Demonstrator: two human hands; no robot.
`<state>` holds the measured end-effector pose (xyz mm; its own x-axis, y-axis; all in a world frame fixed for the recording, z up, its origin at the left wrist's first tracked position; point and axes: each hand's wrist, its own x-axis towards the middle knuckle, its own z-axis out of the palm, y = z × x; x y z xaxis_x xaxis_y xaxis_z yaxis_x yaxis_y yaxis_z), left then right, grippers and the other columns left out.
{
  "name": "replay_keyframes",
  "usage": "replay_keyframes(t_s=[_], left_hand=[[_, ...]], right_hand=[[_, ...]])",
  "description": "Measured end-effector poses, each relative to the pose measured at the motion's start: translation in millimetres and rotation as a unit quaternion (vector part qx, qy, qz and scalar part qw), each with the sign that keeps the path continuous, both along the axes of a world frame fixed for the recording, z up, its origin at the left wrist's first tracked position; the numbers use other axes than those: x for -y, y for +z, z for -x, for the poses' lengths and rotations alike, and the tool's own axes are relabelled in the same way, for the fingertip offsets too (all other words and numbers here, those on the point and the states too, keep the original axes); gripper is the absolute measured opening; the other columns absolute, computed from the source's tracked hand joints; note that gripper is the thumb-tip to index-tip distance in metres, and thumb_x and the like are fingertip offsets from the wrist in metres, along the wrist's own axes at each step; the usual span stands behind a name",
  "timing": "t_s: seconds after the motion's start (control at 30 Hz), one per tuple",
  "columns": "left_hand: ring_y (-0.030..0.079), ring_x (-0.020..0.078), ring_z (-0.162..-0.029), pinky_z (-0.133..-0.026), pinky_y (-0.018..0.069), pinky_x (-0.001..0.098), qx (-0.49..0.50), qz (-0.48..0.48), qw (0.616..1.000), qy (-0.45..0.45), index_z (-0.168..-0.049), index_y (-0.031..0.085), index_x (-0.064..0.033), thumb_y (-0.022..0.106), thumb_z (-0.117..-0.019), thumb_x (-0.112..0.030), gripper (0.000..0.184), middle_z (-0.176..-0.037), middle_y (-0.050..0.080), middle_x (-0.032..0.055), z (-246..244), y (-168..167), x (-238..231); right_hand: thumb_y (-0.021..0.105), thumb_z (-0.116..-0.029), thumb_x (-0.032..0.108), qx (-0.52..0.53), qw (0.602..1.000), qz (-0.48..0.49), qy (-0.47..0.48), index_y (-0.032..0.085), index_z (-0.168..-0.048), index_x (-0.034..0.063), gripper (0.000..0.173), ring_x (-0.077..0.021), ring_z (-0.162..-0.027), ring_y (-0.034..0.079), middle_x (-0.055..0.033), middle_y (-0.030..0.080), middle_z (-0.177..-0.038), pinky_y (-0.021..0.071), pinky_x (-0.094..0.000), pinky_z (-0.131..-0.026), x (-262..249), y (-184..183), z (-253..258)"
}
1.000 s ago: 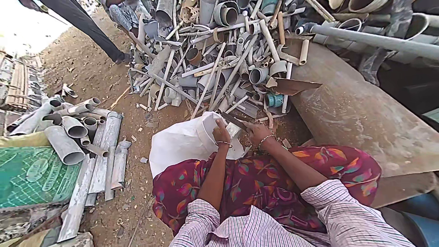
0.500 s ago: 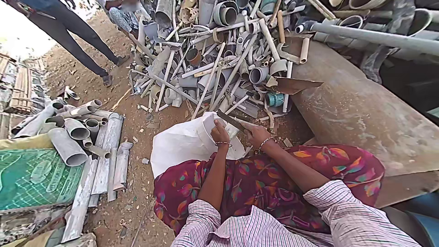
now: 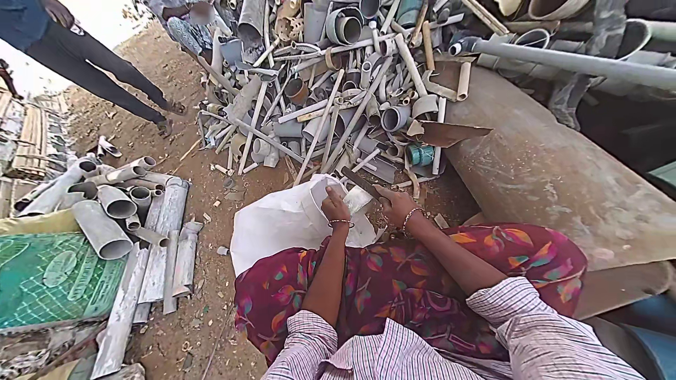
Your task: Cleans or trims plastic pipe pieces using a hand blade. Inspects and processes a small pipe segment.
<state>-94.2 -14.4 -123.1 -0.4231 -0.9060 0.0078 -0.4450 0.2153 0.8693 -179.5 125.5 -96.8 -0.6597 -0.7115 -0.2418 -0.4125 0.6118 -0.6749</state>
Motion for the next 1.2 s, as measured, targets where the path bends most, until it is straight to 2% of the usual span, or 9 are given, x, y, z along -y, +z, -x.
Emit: replay_keyframes(t_s=[0.07,0.17,0.4,0.8,0.97,1.03,1.07,1.13,1.2], left_hand=[[0.053,0.0266,-0.067,-0.069,0.046,0.048,0.006,0.004,1.0,-0.012,-0.073,0.054,0.0024,0.019,-0.1132,-0.039,0.068,-0.064,0.048,0.0115,-2,-3,-3],[0.051,0.0251,-0.066,-0.067,0.0447,0.0465,-0.003,-0.011,1.0,-0.006,-0.071,0.051,-0.0001,0.018,-0.1133,-0.04,0.066,-0.063,0.045,0.0097,2,-1,-4],[0.046,0.0215,-0.059,-0.062,0.0426,0.0426,-0.015,-0.021,1.0,-0.004,-0.07,0.046,-0.0041,0.017,-0.1128,-0.043,0.065,-0.06,0.039,0.0056,2,-4,-3],[0.041,0.0088,-0.046,-0.049,0.0397,0.0255,-0.224,-0.229,0.947,0.016,-0.065,0.037,-0.0121,0.013,-0.1123,-0.045,0.063,-0.053,0.037,-0.0017,12,-5,-5],[0.04,0.0078,-0.043,-0.044,0.0378,0.0237,-0.216,-0.287,0.933,-0.025,-0.078,0.049,-0.0115,0.008,-0.1075,-0.059,0.07,-0.056,0.043,-0.0024,7,-8,-3],[0.052,0.012,-0.058,-0.056,0.0474,0.0283,-0.171,-0.263,0.948,-0.061,-0.092,0.059,-0.0031,0.015,-0.1105,-0.052,0.068,-0.071,0.055,0.0058,10,-6,-4],[0.059,0.0191,-0.084,-0.078,0.0515,0.0359,-0.147,-0.262,0.948,-0.103,-0.113,0.061,0.005,0.019,-0.1122,-0.046,0.066,-0.096,0.062,0.0163,7,1,-6],[0.055,0.0264,-0.12,-0.106,0.0429,0.0425,-0.111,-0.267,0.936,-0.199,-0.135,0.052,0.0107,0.028,-0.1133,-0.035,0.056,-0.132,0.056,0.0273,4,13,-9],[0.06,0.0184,-0.103,-0.093,0.05,0.0356,-0.072,-0.305,0.914,-0.259,-0.127,0.056,0.0077,0.037,-0.1127,-0.028,0.043,-0.116,0.061,0.0189,3,21,-10]], right_hand=[[0.045,-0.11,0.015,0.102,0.994,0.025,-0.025,0.046,-0.155,0.0123,0.045,-0.0357,-0.105,0.067,-0.0227,0.068,-0.125,0.0501,-0.0519,-0.095,-1,-10,9],[0.044,-0.1117,0.018,0.315,0.937,0.106,-0.108,0.042,-0.157,0.0161,0.045,-0.0098,-0.045,0.041,-0.0041,0.05,-0.071,0.0372,-0.0238,-0.041,-3,-12,15],[0.044,-0.1115,0.02,0.401,0.897,0.134,-0.132,0.042,-0.156,0.0177,0.045,-0.0065,-0.042,0.04,-0.0001,0.047,-0.066,0.0348,-0.0199,-0.039,-4,-21,21],[0.05,-0.1082,0.039,0.39,0.87,0.187,-0.237,0.051,-0.137,0.01,0.04,-0.0081,-0.056,0.043,-0.0017,0.047,-0.085,0.0387,-0.0233,-0.048,5,-33,19],[0.064,-0.102,0.017,0.311,0.904,0.237,-0.175,0.05,-0.136,0.0038,0.039,-0.0069,-0.056,0.043,-0.0055,0.053,-0.087,0.0387,-0.0227,-0.048,6,-40,20],[0.066,-0.1006,0.014,0.237,0.926,0.225,-0.191,0.054,-0.135,-0.0006,0.04,-0.0143,-0.07,0.051,-0.0138,0.061,-0.098,0.0453,-0.0319,-0.064,6,-44,22],[0.066,-0.1008,0.013,0.208,0.934,0.216,-0.196,0.055,-0.135,-0.0034,0.04,-0.0231,-0.082,0.058,-0.0211,0.064,-0.107,0.0493,-0.0415,-0.077,6,-44,25],[0.066,-0.1012,0.014,0.149,0.949,0.193,-0.201,0.056,-0.133,-0.0063,0.039,-0.0358,-0.097,0.063,-0.0287,0.064,-0.113,0.0486,-0.0529,-0.091,5,-43,28],[0.066,-0.101,0.016,0.088,0.963,0.159,-0.197,0.058,-0.133,-0.0064,0.04,-0.041,-0.109,0.064,-0.0306,0.065,-0.117,0.0463,-0.0564,-0.1,3,-40,28]])
